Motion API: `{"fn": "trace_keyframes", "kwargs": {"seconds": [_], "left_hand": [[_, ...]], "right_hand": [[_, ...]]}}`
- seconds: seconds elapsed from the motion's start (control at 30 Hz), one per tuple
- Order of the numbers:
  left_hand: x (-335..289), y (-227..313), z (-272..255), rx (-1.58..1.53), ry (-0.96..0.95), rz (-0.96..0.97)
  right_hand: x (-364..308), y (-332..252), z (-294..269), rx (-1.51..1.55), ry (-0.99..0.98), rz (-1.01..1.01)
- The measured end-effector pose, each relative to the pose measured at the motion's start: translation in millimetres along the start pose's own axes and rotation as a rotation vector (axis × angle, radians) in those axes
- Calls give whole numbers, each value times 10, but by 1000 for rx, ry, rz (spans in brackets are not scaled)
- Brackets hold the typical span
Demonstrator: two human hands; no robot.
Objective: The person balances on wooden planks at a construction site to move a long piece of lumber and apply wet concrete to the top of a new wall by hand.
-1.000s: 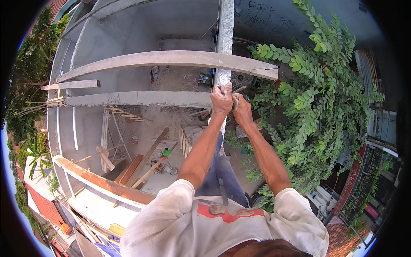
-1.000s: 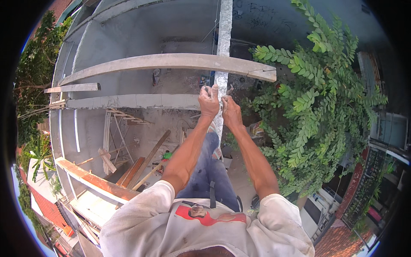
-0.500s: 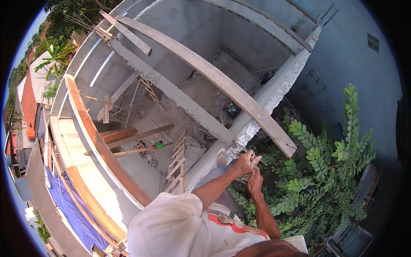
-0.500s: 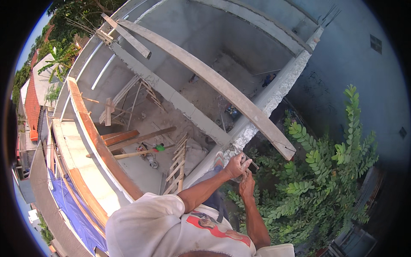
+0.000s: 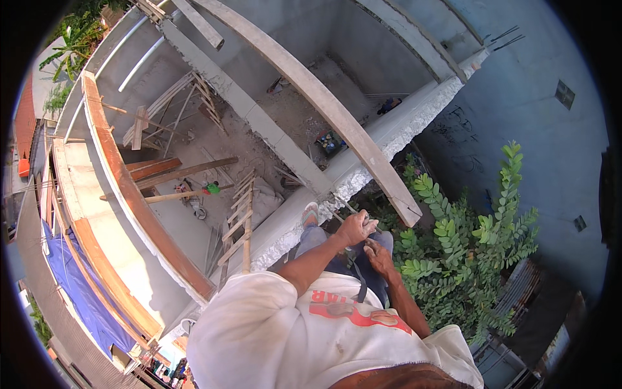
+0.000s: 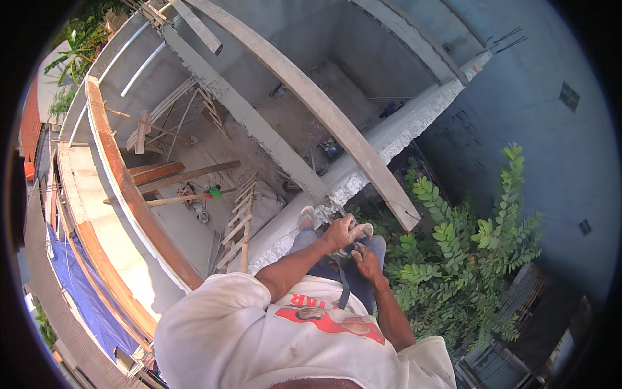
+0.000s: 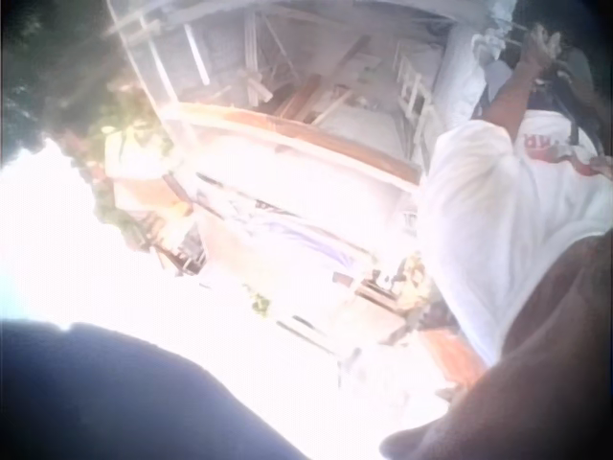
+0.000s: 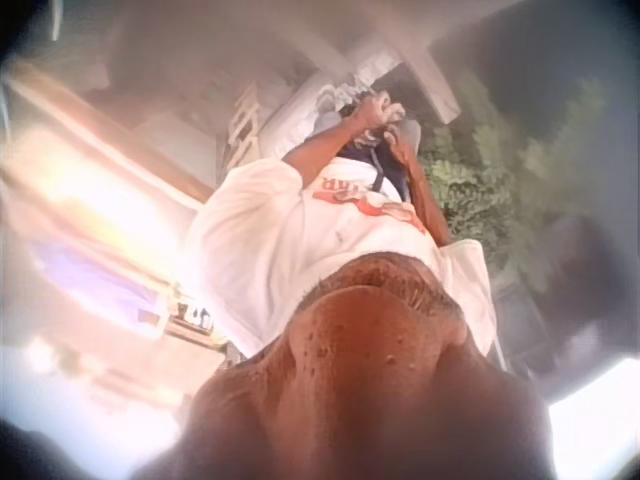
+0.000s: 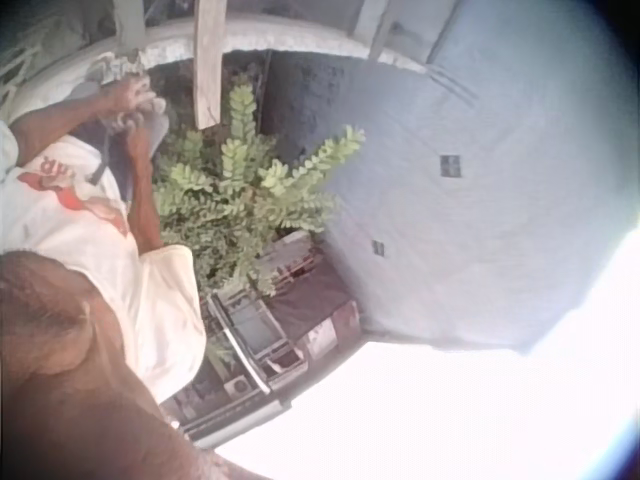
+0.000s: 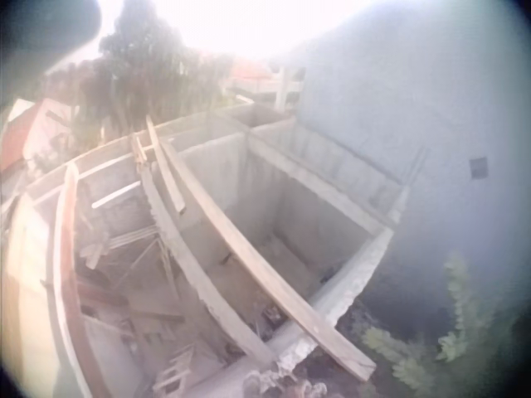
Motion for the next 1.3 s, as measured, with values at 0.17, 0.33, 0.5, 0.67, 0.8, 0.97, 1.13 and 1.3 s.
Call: {"fn": "trace_keyframes", "kwargs": {"seconds": [0.17, 0.33, 0.5, 0.67, 0.8, 0.97, 1.13, 1.3], "left_hand": [[20, -18, 37, -31, 72, -45], [-7, 27, 107, -48, 119, -50], [-122, -87, 180, -3, 202, -95], [-313, -13, 96, 15, 180, -184], [-468, 150, 134, -184, 241, -383], [-537, 178, 30, 65, 118, -501], [-561, 249, -37, 302, 44, -695], [-321, 224, 78, 624, -168, -1009]], "right_hand": [[13, 32, -625, 540, -55, 290], [340, 155, -1044, 819, -191, 449], [886, -149, -999, 599, -637, 560], [1111, -124, -729, 231, -961, 414], [1115, -39, -551, 25, -1001, 177], [1217, -51, -481, 6, -1232, 54], [1568, -62, -655, -31, -1362, -42], [3019, 297, -1130, -67, -959, -252]]}}
Point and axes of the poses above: each hand's wrist, its own x-axis towards the middle knuckle, its own z-axis out of the palm, y = z × x, the point moved 3 cm from there along x, towards the middle knuckle, and after that the axes turned 2 degrees about -z, right-handed, at the moved point
